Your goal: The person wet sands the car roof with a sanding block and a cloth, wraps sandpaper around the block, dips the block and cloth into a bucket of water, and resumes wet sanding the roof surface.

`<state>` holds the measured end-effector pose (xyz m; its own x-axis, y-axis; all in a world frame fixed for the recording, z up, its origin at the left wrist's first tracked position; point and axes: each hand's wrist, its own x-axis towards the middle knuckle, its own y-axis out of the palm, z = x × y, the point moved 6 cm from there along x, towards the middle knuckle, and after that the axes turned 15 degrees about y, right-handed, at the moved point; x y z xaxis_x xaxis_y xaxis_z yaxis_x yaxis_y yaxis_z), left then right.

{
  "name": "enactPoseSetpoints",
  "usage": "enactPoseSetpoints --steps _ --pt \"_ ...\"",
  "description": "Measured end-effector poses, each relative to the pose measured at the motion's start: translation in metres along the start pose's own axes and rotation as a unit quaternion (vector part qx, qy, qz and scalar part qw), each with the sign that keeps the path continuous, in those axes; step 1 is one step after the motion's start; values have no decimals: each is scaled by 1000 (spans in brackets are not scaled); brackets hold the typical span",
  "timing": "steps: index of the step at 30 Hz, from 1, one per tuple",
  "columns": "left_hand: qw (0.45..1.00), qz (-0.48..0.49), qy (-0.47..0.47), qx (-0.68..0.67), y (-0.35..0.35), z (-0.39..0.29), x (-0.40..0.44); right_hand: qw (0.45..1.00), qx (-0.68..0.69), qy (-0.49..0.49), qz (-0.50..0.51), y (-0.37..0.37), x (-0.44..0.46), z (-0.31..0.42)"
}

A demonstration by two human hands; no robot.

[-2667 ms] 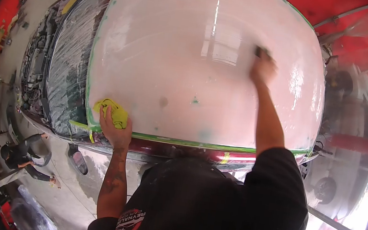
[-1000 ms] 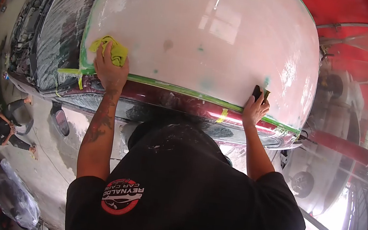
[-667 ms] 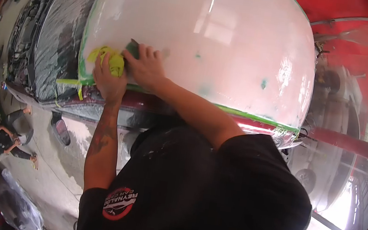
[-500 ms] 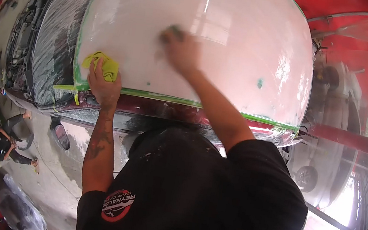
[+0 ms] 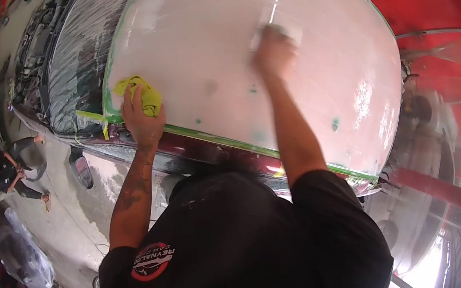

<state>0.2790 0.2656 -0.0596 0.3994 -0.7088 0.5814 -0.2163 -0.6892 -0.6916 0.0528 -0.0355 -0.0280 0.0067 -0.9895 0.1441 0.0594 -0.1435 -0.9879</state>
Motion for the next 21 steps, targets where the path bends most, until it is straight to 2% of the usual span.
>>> enactPoseSetpoints --steps 1,2,3,5,7,8,9,10,11,12,13,14,15,16,17,18,21 --pt "1000 -2 -2 4 -1 -1 0 990 44 -115 -63 3 -30 72" --pt "1000 1 -2 6 -3 -2 0 987 57 -151 -19 37 -58 133" --pt "1000 4 1 7 -3 -2 1 964 92 -249 -4 35 -105 181" --pt "1000 -7 4 -1 0 0 5 891 191 -405 73 16 -160 229" --pt "1000 -2 -7 -12 0 -1 -4 926 102 -361 43 19 -112 204" --pt "1000 -5 -3 -20 -1 -1 -3 946 97 -309 -25 19 -71 174" --pt "1000 -12 2 -28 -1 -1 0 959 126 -247 -62 17 -23 133" --pt "1000 -11 3 -27 -2 -2 1 974 92 -188 -90 21 22 84" --pt "1000 -2 -4 -26 -2 -3 1 983 114 -118 -79 -7 48 28" --pt "1000 6 -10 -24 -1 -3 2 991 72 -56 -101 -14 70 -33" --pt "1000 5 -10 -24 -1 -2 3 992 11 31 -124 -15 86 -95" --pt "1000 10 -9 -20 1 -2 1 983 -19 166 -75 -12 95 -159" --pt "1000 14 -9 -15 1 0 0 971 -72 215 -80 -8 104 -212" --pt "1000 13 -10 -12 -1 1 -1 950 -82 299 -44 -6 111 -258" --pt "1000 18 -13 -14 0 1 0 909 -45 413 -32 -19 108 -275" --pt "999 23 -17 -17 1 1 0 893 -10 450 -8 -20 118 -278" --pt "999 31 -26 -11 1 0 0 921 -53 385 -43 3 171 -192"
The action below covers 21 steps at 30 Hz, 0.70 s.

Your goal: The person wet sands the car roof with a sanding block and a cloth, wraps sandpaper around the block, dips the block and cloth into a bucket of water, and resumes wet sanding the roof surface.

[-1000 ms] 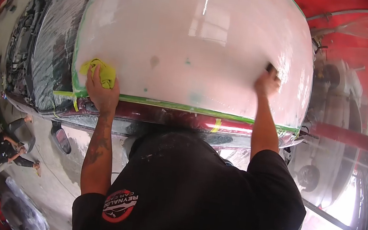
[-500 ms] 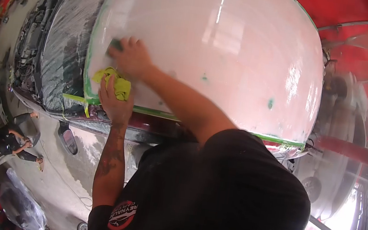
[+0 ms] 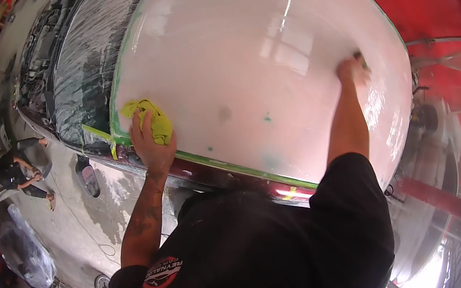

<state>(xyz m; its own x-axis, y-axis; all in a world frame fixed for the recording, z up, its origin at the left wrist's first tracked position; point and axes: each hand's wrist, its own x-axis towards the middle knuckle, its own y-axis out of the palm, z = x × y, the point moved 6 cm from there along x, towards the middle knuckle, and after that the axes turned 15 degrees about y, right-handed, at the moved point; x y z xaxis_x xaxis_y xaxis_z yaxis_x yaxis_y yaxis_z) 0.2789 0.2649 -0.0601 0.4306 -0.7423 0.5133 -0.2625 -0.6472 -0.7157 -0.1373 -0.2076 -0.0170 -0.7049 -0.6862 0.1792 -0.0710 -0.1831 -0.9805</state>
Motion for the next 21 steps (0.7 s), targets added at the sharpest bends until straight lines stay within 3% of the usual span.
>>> enactPoseSetpoints --steps 4,5,6,8,9,10,12,14,17,18,19,21 --pt "1000 2 -1 3 0 1 0 943 105 -314 -6 -14 -190 189" --pt "1000 6 -8 1 0 0 0 917 66 -390 54 -15 -253 217" --pt "1000 10 -15 -2 -1 0 -1 858 204 -466 65 29 -313 250" --pt "1000 8 -15 -8 -1 0 -1 765 195 -610 67 -29 -445 217" --pt "1000 6 -16 -14 -1 0 -1 690 197 -691 85 -35 -485 203" --pt "1000 4 -10 -12 0 1 0 664 122 -727 125 -45 -498 199" --pt "1000 2 -9 -26 0 1 -2 672 127 -719 125 -48 -476 225" --pt "999 9 -14 -28 0 -2 -1 733 128 -663 82 -33 -414 281" --pt "999 9 -11 -41 -3 -3 3 841 120 -527 24 3 -245 328" --pt "999 11 -7 -32 -2 -5 4 853 178 -485 70 26 -165 322" --pt "1000 18 -5 -22 -3 -6 3 885 98 -452 -54 16 -111 287" --pt "999 15 -2 -33 0 -5 3 945 58 -321 -23 -3 -9 183"
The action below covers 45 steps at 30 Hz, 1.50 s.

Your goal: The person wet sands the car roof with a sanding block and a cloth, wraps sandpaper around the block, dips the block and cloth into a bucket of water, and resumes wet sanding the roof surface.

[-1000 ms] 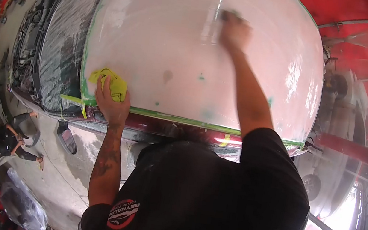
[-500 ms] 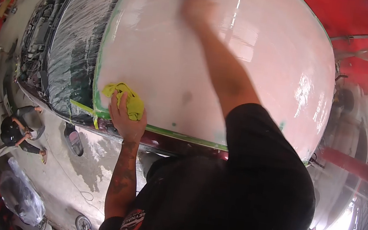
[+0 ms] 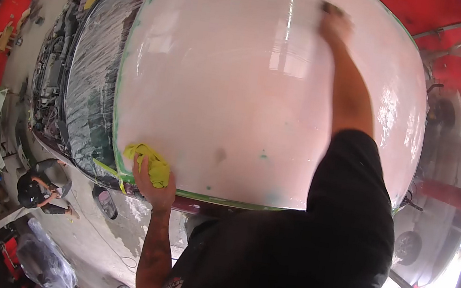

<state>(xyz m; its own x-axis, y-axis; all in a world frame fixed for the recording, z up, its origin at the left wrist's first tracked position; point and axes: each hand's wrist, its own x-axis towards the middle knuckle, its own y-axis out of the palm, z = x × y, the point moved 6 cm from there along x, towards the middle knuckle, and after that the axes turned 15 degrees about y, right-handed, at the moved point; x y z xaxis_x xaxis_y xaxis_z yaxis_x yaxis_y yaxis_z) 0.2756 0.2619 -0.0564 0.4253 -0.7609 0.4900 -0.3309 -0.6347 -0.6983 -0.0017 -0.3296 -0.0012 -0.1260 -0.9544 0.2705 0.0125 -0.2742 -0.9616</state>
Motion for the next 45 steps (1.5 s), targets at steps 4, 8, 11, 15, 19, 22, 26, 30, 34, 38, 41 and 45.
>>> enactPoseSetpoints --steps 4,8,11,15,19,22,26,30,34,38,41,45 --pt "1000 -4 -4 -18 0 2 -3 954 -60 295 10 1 -20 -280" --pt "1000 -16 -6 -17 0 5 -6 863 -72 500 4 -1 -35 -344" --pt "1000 -11 -14 -5 0 4 -3 914 -71 399 17 -1 7 -210" --pt "1000 20 14 15 -5 -3 4 997 3 80 10 8 25 65" --pt "1000 -2 -10 -9 -1 4 -4 961 120 -248 6 63 -82 307" --pt "1000 -4 -14 -10 -1 5 -5 849 203 -478 95 -16 -294 318" --pt "1000 -11 -8 -9 -1 4 -4 739 297 -496 345 -56 -418 254" --pt "1000 5 -15 9 -4 2 -5 747 184 -603 210 -42 -348 296" --pt "1000 12 -14 4 -4 2 -4 909 109 -402 3 55 -93 325" --pt "1000 16 -17 12 -8 3 -6 996 21 -75 34 16 12 175" --pt "999 17 -28 28 -5 2 -8 998 24 -64 16 9 -7 170" --pt "999 8 -7 37 -5 -1 0 930 80 -358 9 2 -170 252"
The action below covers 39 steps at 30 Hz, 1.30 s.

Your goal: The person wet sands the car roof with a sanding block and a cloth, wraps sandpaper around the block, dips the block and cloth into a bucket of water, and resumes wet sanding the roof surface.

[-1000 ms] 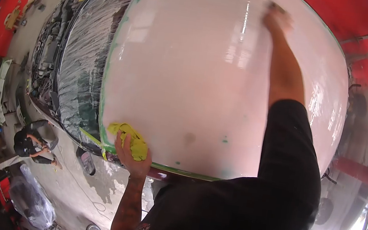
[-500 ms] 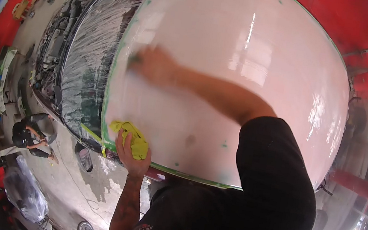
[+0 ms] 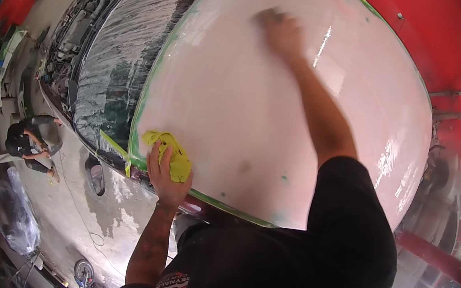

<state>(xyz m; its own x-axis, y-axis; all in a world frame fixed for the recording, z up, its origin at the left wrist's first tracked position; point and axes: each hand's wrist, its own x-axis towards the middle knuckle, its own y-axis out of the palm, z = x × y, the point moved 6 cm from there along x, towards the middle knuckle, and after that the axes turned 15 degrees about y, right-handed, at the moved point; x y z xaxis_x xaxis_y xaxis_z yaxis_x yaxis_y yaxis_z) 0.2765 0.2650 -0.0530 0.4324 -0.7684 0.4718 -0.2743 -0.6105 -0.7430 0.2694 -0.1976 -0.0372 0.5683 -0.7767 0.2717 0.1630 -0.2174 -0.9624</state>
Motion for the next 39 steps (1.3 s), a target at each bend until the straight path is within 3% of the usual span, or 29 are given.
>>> enactPoseSetpoints --steps 1,2,4,6,9,11,13,16,17,18,20,22,25,26,28,31,33,35,36,37,39 --pt "1000 -2 4 0 0 0 -1 993 50 -79 68 -25 -49 55" --pt "1000 -2 2 -1 1 0 -3 987 63 -128 72 -34 -102 94" --pt "1000 -4 -17 -6 3 5 -5 954 116 -235 144 -64 -206 138" --pt "1000 -10 -11 -21 1 4 -2 925 191 -316 90 -82 -287 140" --pt "999 -9 -16 -36 3 5 -3 914 169 -336 149 -95 -251 133" --pt "999 -7 -22 -31 2 6 -3 935 128 -296 150 -65 -181 131" --pt "1000 1 -18 -24 1 6 -3 976 35 -194 93 -22 -70 106" --pt "1000 -1 -5 -20 0 5 -2 999 -9 -40 -10 52 102 -16" --pt "1000 -3 -10 -19 0 6 -1 997 -69 30 -5 42 116 -51" --pt "1000 -2 -8 -12 1 6 0 992 -11 122 34 1 95 -49" --pt "1000 3 -7 -10 1 3 -1 993 -42 110 26 2 72 -28" --pt "1000 4 -6 -9 -1 1 1 1000 4 -4 16 -7 6 31" --pt "1000 -7 -3 -6 0 4 -3 975 74 -171 117 -51 -162 115" --pt "1000 -8 1 -4 0 3 -3 956 91 -225 166 -66 -215 130" --pt "1000 -13 -3 -3 1 3 -2 921 187 -305 157 -83 -295 134" --pt "999 -17 -9 -28 2 6 -4 918 130 -319 199 -91 -254 124" --pt "999 -16 -13 -29 2 6 -4 950 105 -273 105 -67 -180 113" --pt "999 -17 -16 -27 3 6 -5 986 52 -153 51 -37 -82 74" --pt "999 -16 -22 -33 4 8 -6 992 -3 -129 4 -9 -34 41" --pt "999 -13 -27 -41 3 9 -6 999 -30 -24 15 -17 -1 1" --pt "999 -8 -17 -43 1 8 -5 996 -15 67 -53 -18 25 -113"
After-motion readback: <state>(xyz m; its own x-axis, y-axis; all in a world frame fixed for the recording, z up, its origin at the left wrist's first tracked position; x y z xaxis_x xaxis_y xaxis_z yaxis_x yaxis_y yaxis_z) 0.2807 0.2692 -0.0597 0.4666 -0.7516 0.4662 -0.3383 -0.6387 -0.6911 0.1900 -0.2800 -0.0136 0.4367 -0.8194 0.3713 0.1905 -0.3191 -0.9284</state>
